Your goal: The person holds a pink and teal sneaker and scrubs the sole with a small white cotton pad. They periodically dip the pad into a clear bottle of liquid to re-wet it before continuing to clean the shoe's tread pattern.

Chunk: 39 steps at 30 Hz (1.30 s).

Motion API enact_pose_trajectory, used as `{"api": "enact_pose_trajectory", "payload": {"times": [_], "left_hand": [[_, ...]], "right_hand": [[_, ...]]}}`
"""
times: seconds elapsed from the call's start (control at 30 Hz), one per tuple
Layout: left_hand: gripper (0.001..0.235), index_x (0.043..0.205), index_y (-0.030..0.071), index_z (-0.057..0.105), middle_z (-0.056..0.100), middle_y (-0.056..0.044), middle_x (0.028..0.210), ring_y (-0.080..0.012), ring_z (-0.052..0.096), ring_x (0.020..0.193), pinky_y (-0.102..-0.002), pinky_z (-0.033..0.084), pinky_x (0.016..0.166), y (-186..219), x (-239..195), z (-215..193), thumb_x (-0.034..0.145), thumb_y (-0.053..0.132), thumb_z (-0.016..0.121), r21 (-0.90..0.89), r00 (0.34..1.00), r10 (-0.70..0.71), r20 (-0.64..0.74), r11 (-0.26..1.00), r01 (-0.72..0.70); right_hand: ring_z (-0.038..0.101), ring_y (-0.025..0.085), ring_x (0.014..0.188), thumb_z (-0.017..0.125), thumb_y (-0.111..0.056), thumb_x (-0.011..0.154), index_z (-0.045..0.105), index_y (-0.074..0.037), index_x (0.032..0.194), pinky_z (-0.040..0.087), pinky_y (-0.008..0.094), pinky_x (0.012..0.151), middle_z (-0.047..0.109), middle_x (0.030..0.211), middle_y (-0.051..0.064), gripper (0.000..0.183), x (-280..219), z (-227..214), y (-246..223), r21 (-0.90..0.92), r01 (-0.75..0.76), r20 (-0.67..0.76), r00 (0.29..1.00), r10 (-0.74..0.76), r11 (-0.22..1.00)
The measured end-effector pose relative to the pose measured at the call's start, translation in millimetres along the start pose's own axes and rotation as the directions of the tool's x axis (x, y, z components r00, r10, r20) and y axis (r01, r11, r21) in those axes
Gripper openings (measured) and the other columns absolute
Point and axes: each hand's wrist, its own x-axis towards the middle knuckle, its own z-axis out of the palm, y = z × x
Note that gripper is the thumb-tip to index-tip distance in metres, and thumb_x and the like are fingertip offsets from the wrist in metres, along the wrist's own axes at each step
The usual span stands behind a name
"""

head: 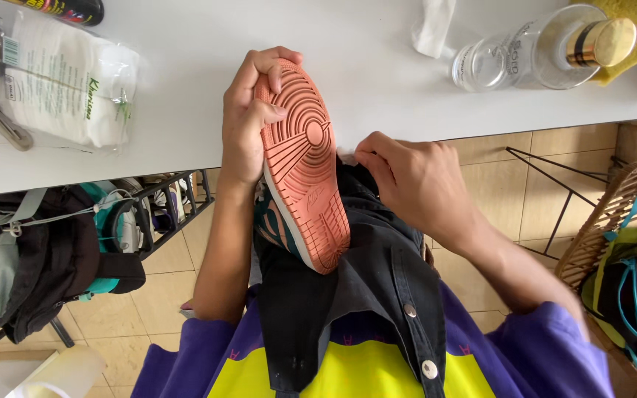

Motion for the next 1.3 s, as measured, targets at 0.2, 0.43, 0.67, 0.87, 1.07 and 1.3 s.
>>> {"api": "enact_pose_trajectory", "payload": {"times": [0.2, 0.43, 0.67, 0.87, 1.07, 1.3], "left_hand": [[0.02, 0.101, 0.012, 0.044, 0.063, -0.02, 0.133, -0.0272, 0.055, 0.127, -0.041, 0.043, 0.107, 0, 1, -2, 0.085, 0.022, 0.05, -0.015, 1.0, 0.005, 0.014, 1.0, -0.005], [0.02, 0.1, 0.013, 0.044, 0.063, -0.02, 0.134, -0.0273, 0.055, 0.128, -0.041, 0.044, 0.107, 0, 0, 0, 0.084, 0.023, 0.051, -0.039, 1.0, -0.012, -0.006, 0.999, 0.012], [0.018, 0.101, 0.014, 0.044, 0.062, -0.018, 0.133, -0.0254, 0.055, 0.125, -0.04, 0.044, 0.106, 6, -1, 2, 0.085, 0.021, 0.05, -0.033, 1.0, -0.028, -0.012, 0.999, 0.027], [0.018, 0.101, 0.014, 0.043, 0.061, -0.018, 0.135, -0.0239, 0.055, 0.121, -0.039, 0.045, 0.103, 10, -1, 3, 0.086, 0.022, 0.05, -0.046, 0.997, -0.068, -0.019, 0.997, 0.067], [0.018, 0.101, 0.013, 0.043, 0.062, -0.019, 0.137, -0.025, 0.055, 0.124, -0.039, 0.044, 0.103, 9, 0, 3, 0.086, 0.02, 0.049, -0.054, 0.995, -0.095, -0.041, 0.994, 0.093], [0.019, 0.104, 0.012, 0.043, 0.062, -0.021, 0.139, -0.027, 0.055, 0.132, -0.041, 0.042, 0.108, 13, 1, -1, 0.087, 0.021, 0.047, -0.012, 0.995, -0.099, -0.032, 0.995, 0.098]], "right_hand": [[0.053, 0.013, 0.049, 0.062, -0.019, 0.115, 0.072, -0.016, 0.102, 0.047, 0.032, 0.062, 0.061, 0.06, -0.009, 0.016, -10, 22, 1, 0.326, -0.201, 0.128, 0.977, 0.168, 0.924], [0.052, 0.012, 0.049, 0.062, -0.018, 0.114, 0.072, -0.016, 0.103, 0.047, 0.031, 0.061, 0.062, 0.061, -0.009, 0.015, -8, 22, 1, 0.348, -0.208, 0.145, 0.975, 0.167, 0.914], [0.058, 0.02, 0.053, 0.075, -0.009, 0.11, 0.083, -0.017, 0.106, 0.036, 0.035, 0.047, 0.078, 0.079, -0.002, 0.012, -3, 17, -6, 0.11, 0.154, -0.108, 0.984, -0.142, 0.982], [0.069, 0.02, 0.064, 0.076, -0.006, 0.108, 0.084, -0.016, 0.111, 0.045, 0.034, 0.05, 0.083, 0.094, -0.002, 0.013, -2, 22, -15, 0.174, 0.163, -0.127, 0.982, -0.142, 0.971], [0.086, 0.02, 0.085, 0.077, 0.0, 0.105, 0.084, -0.006, 0.114, 0.064, 0.033, 0.067, 0.088, 0.107, 0.006, 0.013, 4, 34, -33, 0.365, 0.075, -0.138, 0.99, -0.026, 0.928], [0.073, 0.013, 0.068, 0.065, -0.007, 0.11, 0.076, -0.005, 0.11, 0.057, 0.028, 0.066, 0.084, 0.095, 0.004, 0.011, 4, 49, -49, 0.504, -0.134, -0.044, 0.983, 0.18, 0.854]]}}
